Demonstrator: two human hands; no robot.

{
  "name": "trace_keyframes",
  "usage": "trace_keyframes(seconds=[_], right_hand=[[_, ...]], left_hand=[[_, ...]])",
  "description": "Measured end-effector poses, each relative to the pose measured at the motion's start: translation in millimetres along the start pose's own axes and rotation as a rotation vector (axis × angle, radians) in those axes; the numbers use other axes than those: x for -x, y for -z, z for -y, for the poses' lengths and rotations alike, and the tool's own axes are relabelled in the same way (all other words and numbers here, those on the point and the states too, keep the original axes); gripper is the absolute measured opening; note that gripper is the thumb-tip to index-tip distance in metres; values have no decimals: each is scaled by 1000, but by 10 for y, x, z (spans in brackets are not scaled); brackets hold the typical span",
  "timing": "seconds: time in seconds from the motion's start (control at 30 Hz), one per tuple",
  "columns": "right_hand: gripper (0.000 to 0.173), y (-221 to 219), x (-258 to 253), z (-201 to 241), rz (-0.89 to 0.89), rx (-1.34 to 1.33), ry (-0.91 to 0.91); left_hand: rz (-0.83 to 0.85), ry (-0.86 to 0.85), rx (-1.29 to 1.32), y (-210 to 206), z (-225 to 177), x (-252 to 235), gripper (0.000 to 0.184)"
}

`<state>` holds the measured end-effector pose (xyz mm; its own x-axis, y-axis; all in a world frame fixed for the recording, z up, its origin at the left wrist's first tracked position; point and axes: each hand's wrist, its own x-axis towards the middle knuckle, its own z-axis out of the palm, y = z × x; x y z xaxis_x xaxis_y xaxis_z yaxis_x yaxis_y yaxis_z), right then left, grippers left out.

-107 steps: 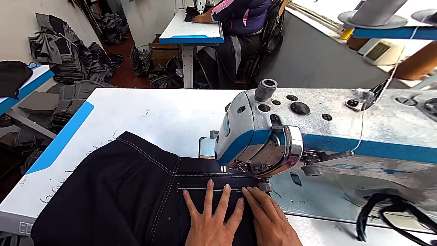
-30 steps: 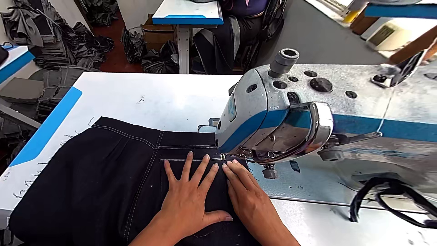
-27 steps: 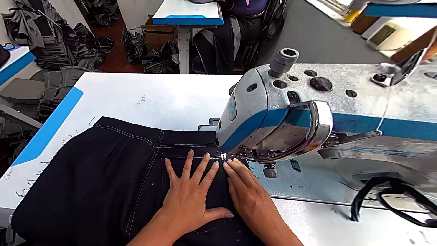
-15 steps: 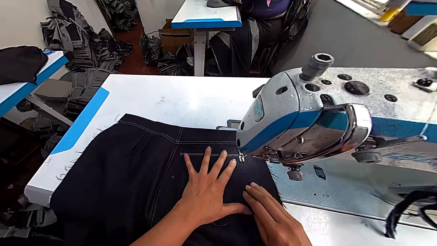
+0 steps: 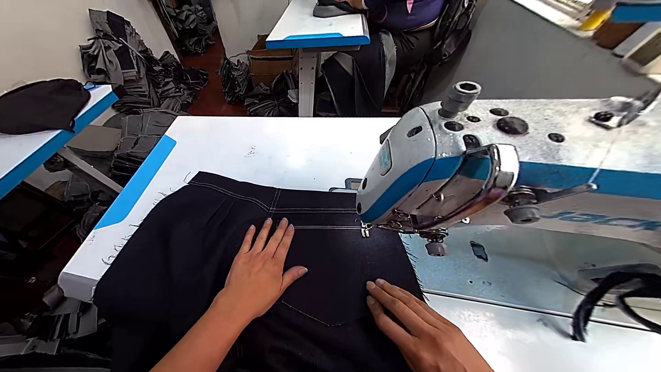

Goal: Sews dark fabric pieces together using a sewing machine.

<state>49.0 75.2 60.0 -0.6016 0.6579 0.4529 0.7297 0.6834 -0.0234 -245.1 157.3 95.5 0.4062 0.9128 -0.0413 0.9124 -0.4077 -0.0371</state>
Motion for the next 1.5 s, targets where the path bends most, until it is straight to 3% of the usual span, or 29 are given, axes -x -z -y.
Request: trace_keyframes(seconds=[0.07, 0.13, 0.17, 0.23, 0.3, 0.57, 0.67, 0.73, 0.83, 0.93, 1.13, 1.33, 1.5], right_hand=[[28, 19, 6, -26, -3, 9, 41], [29, 33, -5, -45, -10, 27, 72], [29, 39, -13, -59, -11, 27, 81], [30, 36, -25, -100, -13, -13, 87], [30, 24, -30, -168, -23, -96, 74], [29, -31, -176, -418, -21, -299, -37], [27, -70, -259, -442, -1, -294, -50], [24, -82, -316, -452, 31, -313, -70], [27, -90, -409, -456, 58, -321, -102], [28, -64, -498, -490, 104, -358, -140], [23, 14, -566, -537, 231, -512, -259], [20, 85, -587, -550, 286, -528, -261], [16, 106, -620, -572, 332, -537, -260]], left_hand=[[-24, -49, -34, 96, -87, -11, 75], [-202, -275, 6, 120, -225, 2, 49], [-255, -415, 36, 124, -326, 18, 45], [-269, -643, 72, 101, -523, 68, 36], [-279, -743, 134, 59, -649, 107, 26], [-512, -504, -89, -32, -1082, 151, 21], [-605, -436, 47, -89, -1071, 43, 19], [-449, -298, 298, -8, -981, -42, 24], [1, -115, 613, 234, -802, -203, 32], [160, -57, 671, 315, -735, -293, 36], [26, -8, 673, 176, -794, -194, 30], [-297, -70, 679, -15, -859, -156, 18], [-625, -265, 571, -205, -863, -137, 12]])
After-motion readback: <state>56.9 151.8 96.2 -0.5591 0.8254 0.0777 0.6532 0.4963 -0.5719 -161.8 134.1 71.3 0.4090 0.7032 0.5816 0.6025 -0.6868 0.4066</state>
